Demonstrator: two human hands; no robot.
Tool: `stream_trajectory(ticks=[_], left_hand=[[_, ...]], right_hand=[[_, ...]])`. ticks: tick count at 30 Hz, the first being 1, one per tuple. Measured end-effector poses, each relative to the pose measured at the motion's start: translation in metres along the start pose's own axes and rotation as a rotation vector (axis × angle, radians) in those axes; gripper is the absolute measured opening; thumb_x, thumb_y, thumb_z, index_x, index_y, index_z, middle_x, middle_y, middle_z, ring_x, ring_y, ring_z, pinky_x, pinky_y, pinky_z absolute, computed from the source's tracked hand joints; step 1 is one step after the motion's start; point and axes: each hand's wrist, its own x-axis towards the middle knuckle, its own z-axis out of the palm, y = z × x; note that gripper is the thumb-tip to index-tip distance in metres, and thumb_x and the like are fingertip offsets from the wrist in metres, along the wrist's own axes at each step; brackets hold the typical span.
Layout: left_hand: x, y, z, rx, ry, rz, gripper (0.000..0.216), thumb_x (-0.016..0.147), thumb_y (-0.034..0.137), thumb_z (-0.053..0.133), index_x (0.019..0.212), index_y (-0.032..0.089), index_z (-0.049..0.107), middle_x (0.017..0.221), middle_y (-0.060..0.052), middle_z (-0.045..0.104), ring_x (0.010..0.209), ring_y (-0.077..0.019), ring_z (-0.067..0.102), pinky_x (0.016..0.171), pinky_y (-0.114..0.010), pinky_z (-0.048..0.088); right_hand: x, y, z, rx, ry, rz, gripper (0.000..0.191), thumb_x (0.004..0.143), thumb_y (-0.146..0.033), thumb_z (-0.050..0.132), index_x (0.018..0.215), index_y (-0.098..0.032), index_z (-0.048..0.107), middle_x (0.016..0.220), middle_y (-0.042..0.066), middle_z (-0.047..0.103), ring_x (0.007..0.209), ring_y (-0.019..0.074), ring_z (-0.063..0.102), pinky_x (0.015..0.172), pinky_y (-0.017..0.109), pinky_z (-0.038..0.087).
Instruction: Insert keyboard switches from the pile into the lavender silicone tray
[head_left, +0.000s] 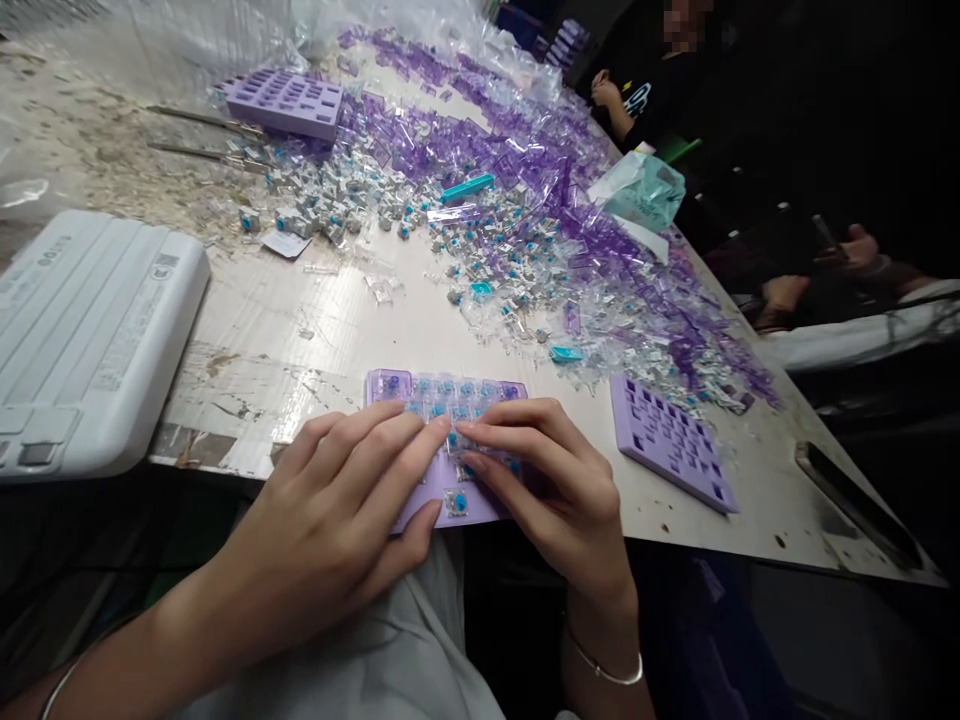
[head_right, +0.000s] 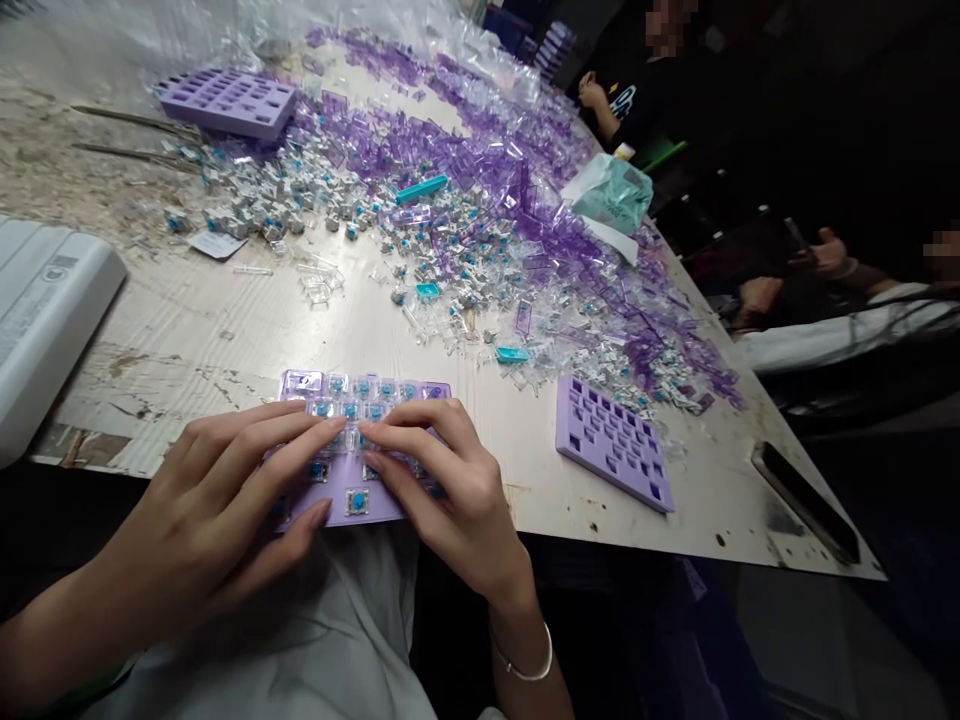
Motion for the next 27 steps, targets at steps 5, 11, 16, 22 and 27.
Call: stream_trajectory(ticks=[5, 11, 16, 22, 27], left_hand=[[0.001, 0.001, 0.001, 0.018, -0.002, 0.041, 0.038, 0.093, 0.02, 0.051, 0.129, 0.008, 0.054, 0.119, -0.012, 0.059, 0.117, -0.0288, 0.05, 0.095, -0.041, 0.04], [0.006, -0.002, -0.001, 0.098, 0.011, 0.116, 0.031, 0.094, 0.02, 0.05, 0.123, 0.01, 0.059, 0.12, -0.007, 0.068, 0.115, -0.0238, 0.057, 0.091, -0.039, 0.038], [0.009, -0.003, -0.002, 0.154, 0.01, 0.17, 0.027, 0.095, 0.022, 0.052, 0.118, 0.012, 0.062, 0.125, -0.003, 0.067, 0.116, -0.0159, 0.061, 0.089, -0.038, 0.035], [0.011, -0.002, -0.001, 0.162, 0.019, 0.205, 0.023, 0.093, 0.018, 0.053, 0.112, 0.011, 0.065, 0.119, -0.004, 0.07, 0.112, -0.0184, 0.065, 0.09, -0.039, 0.036], [0.013, 0.0, -0.004, 0.161, 0.017, 0.196, 0.027, 0.092, 0.014, 0.053, 0.117, 0.008, 0.062, 0.118, -0.006, 0.07, 0.114, -0.0189, 0.064, 0.09, -0.038, 0.038]], right_hand=[[0.002, 0.0, 0.004, -0.049, 0.006, -0.034, 0.028, 0.087, -0.004, 0.062, 0.11, -0.02, 0.065, 0.099, 0.003, 0.059, 0.093, 0.0129, 0.056, 0.082, 0.028, 0.05], [-0.002, 0.002, 0.001, -0.085, -0.061, -0.103, 0.023, 0.097, -0.022, 0.05, 0.115, -0.014, 0.063, 0.106, 0.01, 0.057, 0.101, 0.019, 0.053, 0.087, 0.035, 0.048], [-0.003, 0.003, -0.001, -0.137, -0.058, -0.086, 0.028, 0.1, -0.023, 0.04, 0.11, -0.017, 0.065, 0.128, 0.013, 0.055, 0.115, 0.0232, 0.049, 0.097, 0.043, 0.041], [0.0, 0.002, 0.001, -0.065, -0.08, -0.068, 0.023, 0.097, -0.013, 0.044, 0.105, -0.011, 0.065, 0.134, 0.017, 0.057, 0.123, 0.0222, 0.051, 0.102, 0.042, 0.04], [0.001, 0.0, 0.003, -0.106, -0.083, -0.059, 0.02, 0.096, -0.013, 0.047, 0.095, -0.012, 0.067, 0.134, 0.014, 0.06, 0.123, 0.0206, 0.052, 0.103, 0.04, 0.04]])
